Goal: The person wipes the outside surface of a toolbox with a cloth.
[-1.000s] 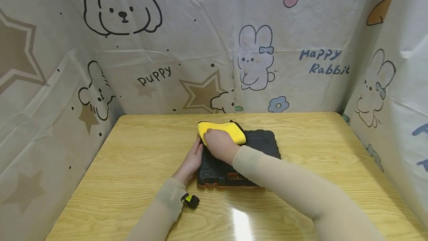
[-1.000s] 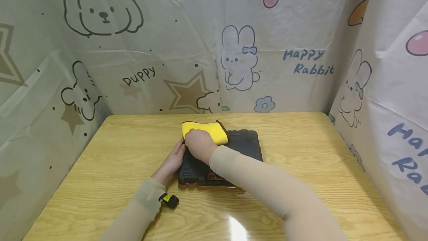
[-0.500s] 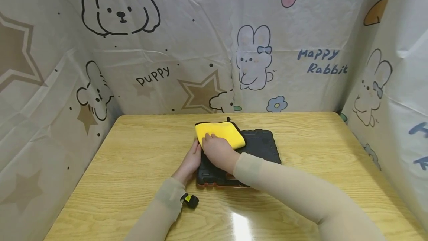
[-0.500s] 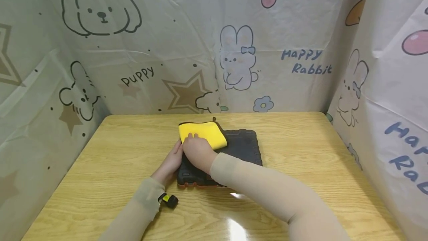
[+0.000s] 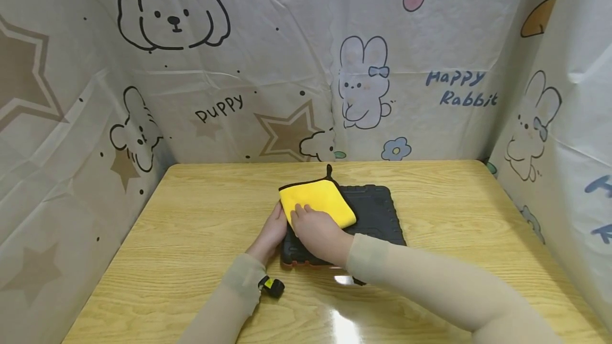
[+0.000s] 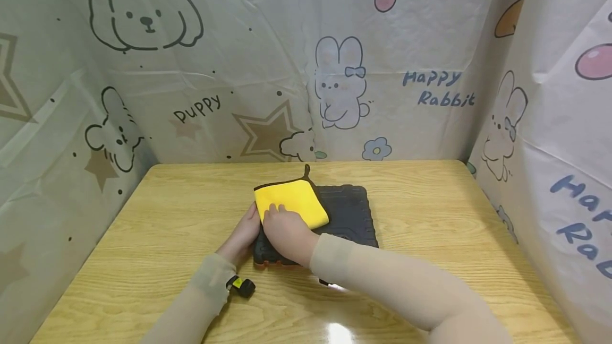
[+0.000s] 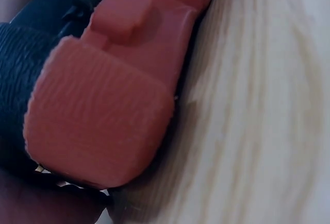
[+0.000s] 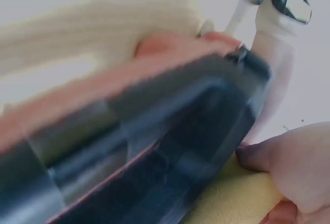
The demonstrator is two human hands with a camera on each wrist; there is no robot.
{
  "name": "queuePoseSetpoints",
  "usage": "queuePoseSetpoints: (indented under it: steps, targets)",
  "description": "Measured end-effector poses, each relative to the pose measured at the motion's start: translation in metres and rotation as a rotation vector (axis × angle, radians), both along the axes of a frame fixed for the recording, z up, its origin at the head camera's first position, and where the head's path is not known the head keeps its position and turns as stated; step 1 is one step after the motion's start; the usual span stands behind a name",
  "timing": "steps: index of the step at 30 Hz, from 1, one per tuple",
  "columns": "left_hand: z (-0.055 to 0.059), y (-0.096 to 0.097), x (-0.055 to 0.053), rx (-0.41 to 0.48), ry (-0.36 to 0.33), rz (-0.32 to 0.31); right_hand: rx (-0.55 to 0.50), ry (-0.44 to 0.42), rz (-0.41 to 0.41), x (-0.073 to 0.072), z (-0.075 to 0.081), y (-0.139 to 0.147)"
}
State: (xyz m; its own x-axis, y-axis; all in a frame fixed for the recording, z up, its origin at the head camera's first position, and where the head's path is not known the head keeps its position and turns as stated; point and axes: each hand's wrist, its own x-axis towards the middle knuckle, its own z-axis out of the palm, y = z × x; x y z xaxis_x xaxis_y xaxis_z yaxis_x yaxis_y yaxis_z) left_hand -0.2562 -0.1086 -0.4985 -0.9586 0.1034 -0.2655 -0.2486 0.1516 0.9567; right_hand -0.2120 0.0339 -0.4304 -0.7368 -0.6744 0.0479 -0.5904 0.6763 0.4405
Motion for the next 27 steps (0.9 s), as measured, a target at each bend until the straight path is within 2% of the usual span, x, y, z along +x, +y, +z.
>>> queuePoseSetpoints:
  steps: [4,10,15,20,27]
  targets:
    - [-0.002,0.0,-0.001,0.015,-0.006,0.003,0.009,0.0,0.015,0.013,0.0,0.002]
    - [-0.004,-0.002,-0.001,-0.018,-0.001,-0.011,0.006,-0.006,0.045,0.031,-0.001,0.006]
    - [-0.003,-0.005,0.0,0.007,-0.008,-0.033,0.031,0.002,0.084,0.044,0.002,0.011]
    - [-0.004,-0.006,0.0,0.023,0.017,-0.079,0.019,0.007,0.119,0.056,0.002,0.015]
    - [-0.002,-0.01,0.0,-0.024,0.077,-0.118,-0.018,-0.018,0.18,0.066,0.002,0.022]
